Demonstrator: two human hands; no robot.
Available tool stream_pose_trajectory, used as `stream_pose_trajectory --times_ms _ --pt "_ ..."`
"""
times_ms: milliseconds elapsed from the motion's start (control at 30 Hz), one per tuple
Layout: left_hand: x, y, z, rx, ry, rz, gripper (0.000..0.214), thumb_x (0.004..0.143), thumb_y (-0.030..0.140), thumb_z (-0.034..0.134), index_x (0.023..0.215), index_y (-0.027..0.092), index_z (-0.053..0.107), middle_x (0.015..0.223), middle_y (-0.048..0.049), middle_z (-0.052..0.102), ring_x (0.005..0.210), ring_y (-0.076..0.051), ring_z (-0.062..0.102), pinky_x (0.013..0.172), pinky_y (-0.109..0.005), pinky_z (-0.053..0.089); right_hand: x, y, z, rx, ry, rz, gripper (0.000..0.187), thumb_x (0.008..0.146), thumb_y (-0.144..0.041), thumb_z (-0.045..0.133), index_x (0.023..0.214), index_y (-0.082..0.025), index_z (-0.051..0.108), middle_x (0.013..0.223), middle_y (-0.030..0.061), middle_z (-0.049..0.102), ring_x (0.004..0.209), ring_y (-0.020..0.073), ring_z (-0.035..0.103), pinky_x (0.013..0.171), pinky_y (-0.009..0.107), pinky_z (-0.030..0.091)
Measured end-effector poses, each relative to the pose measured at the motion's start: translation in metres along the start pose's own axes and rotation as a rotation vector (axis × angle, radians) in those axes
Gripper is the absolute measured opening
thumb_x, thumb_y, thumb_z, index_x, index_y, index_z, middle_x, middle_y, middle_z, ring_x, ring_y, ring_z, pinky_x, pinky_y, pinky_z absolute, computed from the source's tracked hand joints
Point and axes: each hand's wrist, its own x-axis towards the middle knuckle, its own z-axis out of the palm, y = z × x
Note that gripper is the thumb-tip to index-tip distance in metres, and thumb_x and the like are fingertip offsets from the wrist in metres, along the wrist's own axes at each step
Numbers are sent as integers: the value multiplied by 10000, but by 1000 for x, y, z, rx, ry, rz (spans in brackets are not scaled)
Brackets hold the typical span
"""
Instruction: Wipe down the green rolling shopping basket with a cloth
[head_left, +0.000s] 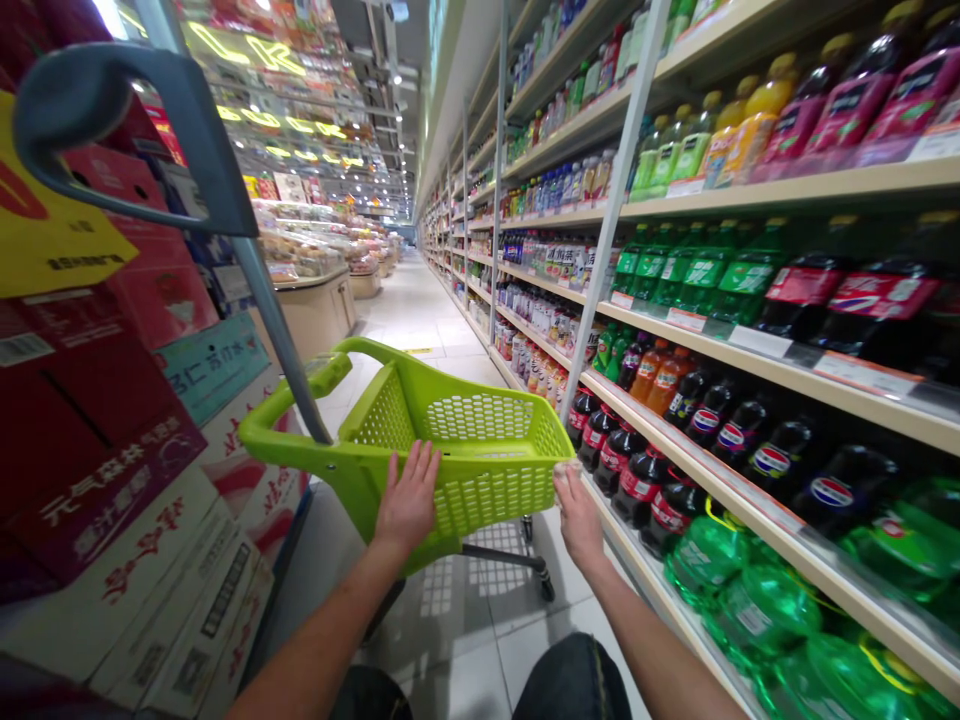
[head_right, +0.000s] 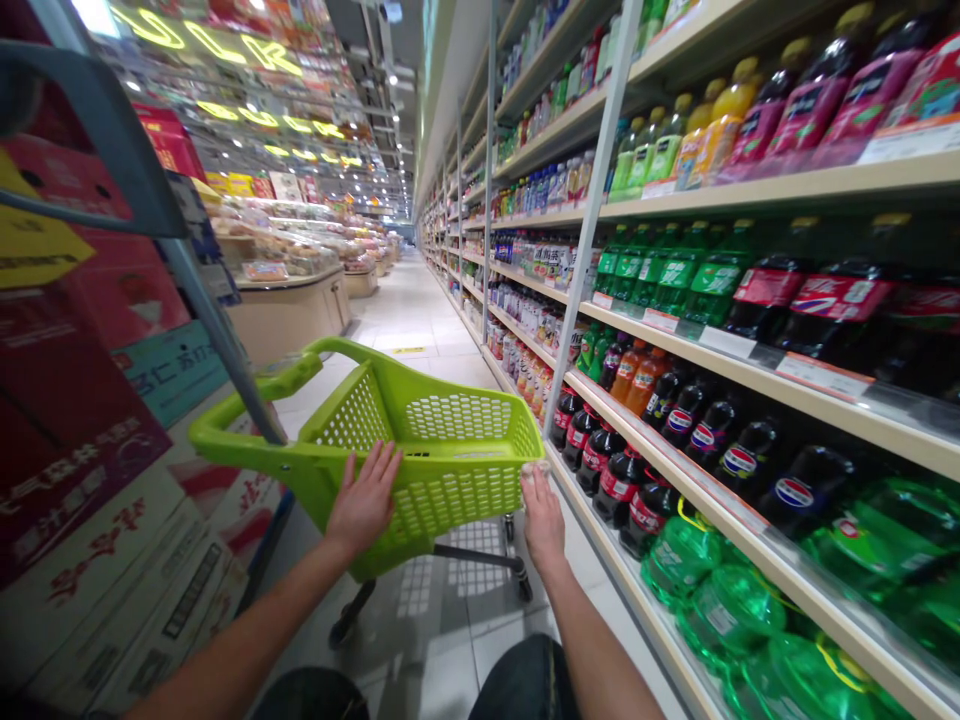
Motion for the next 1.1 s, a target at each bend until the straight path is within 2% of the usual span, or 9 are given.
stream_pose_trajectory --times_ms 133,267,367,500,567,700,767,967,1100 --pt "-4 -2 10 35 0 18 619 721 169 395 1337 120 350 1431 -89 300 1354 -245 177 1108 -492 73 -16 -15 -3 69 -76 -22 512 730 -4 351 1142 -207 577 1289 77 501 1123 187 518 852 295 472" --pt "-2 2 8 10 -3 12 616 717 167 385 1329 102 360 1430 -93 301 1354 -242 178 1107 -495 88 25 -33 -25 118 127 -22 497 774 -36 353 1222 -180 512 1371 92 399 1274 189 348 1006 368 360" --pt "-3 2 6 9 4 1 623 710 169 391 1329 99 359 1429 -99 301 1352 -247 182 1102 -500 102 30 -46 -16 106 96 -97 499 773 -25 353 1213 -188 525 1350 100 428 1283 199 332 1009 412 343" --pt "-5 -1 6 25 -8 28 633 709 161 384 1339 115 344 1436 -84 292 1356 -236 172 1103 -489 111 -5 -60 9 130 -75 -173 524 727 11 361 1165 -190 568 1255 109 529 1194 195 450 927 376 426" --pt "-6 -1 6 27 -19 41 636 711 158 379 1344 112 334 1441 -84 280 1356 -235 173 1102 -489 118 -8 -68 8 168 -52 -164 542 727 11 355 1191 -193 548 1267 104 518 1207 189 437 929 367 429" --pt "-6 0 6 18 -21 38 624 728 162 363 1347 97 323 1447 -91 254 1359 -235 158 1104 -488 102 26 -89 -7 210 92 -133 538 776 -15 345 1262 -203 478 1359 92 418 1290 187 321 1002 404 354" --pt "-7 0 6 10 -16 31 617 734 164 355 1345 87 325 1448 -95 248 1361 -235 150 1105 -490 95 35 -97 -5 189 92 -172 519 786 -15 344 1245 -204 497 1348 92 433 1290 190 321 1005 416 342" --pt "-9 -2 8 -1 -13 64 611 741 161 354 1348 102 320 1448 -83 251 1358 -224 164 1106 -473 103 -8 -102 16 151 -84 -274 517 764 19 340 1186 -190 552 1232 100 551 1197 178 449 950 373 398" --pt "-10 -2 9 -8 0 73 609 746 156 358 1352 105 311 1451 -91 244 1360 -226 155 1105 -478 96 16 -113 -1 196 25 -212 503 786 -13 345 1242 -163 500 1334 126 444 1285 196 330 1012 413 323"
